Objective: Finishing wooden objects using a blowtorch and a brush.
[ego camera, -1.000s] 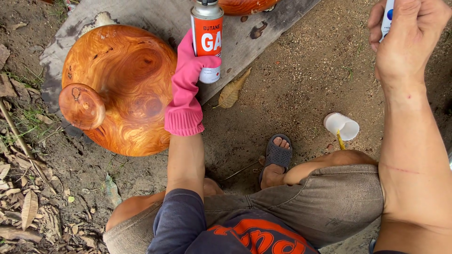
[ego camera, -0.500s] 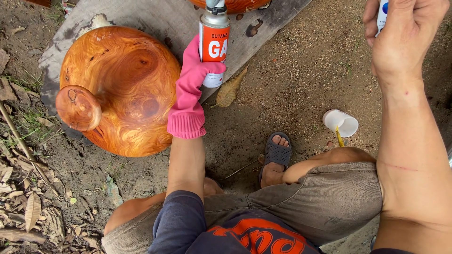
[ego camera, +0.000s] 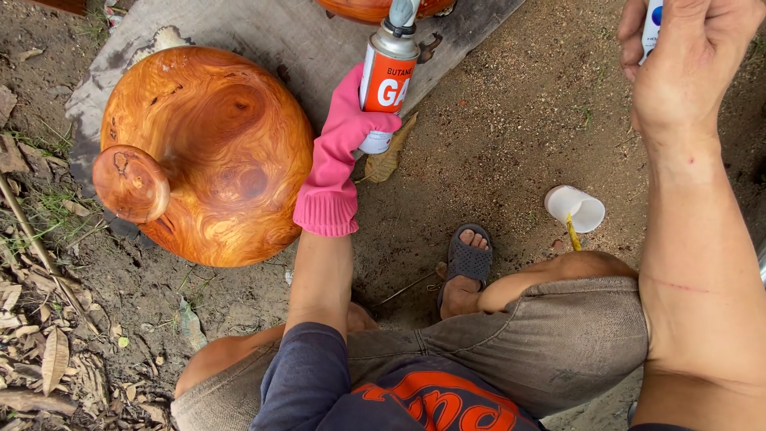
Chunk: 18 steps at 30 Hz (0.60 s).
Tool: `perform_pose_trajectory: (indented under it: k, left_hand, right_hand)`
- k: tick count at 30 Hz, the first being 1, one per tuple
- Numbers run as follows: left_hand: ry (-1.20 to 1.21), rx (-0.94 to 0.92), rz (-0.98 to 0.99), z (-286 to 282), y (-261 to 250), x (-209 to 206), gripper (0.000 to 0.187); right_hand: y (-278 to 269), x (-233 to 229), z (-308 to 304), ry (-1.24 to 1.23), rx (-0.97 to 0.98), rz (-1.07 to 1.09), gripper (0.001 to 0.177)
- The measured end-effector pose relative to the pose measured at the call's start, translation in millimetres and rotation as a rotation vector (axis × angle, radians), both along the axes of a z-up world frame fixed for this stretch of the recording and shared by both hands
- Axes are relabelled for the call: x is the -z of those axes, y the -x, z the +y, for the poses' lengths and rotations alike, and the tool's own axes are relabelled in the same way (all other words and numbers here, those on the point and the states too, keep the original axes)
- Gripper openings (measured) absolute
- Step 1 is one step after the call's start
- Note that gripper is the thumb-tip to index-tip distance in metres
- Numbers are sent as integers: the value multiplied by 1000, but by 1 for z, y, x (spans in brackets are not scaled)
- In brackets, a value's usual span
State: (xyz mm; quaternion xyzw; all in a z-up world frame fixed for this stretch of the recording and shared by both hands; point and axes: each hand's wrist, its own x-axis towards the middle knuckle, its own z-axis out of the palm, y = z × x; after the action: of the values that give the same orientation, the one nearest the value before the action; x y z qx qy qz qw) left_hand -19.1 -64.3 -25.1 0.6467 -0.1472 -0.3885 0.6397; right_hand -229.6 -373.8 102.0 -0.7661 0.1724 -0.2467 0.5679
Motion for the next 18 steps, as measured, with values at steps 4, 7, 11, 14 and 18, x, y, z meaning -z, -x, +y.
perform_pose_trajectory:
  k: [4,7,11,14,18]
  left_hand:
    - [36,27,27,-3,7,-3,82]
    - [-88,31,26,-2,14,-4,86]
    - [-33,16,40,12,19,11,90]
    - [-3,-13,39,26,21,13,88]
    - [-31,-82,69,44,21,0,86]
  right_hand:
    - [6,16,-11,-46,2,-14,48]
    - [10,29,-19,-79,-3,-29,48]
    - [1,18,-11,-93,19,-17,48]
    - [-3,13,-7,-85,52,10,46]
    - [-2,65,-47,-136,44,-44,40]
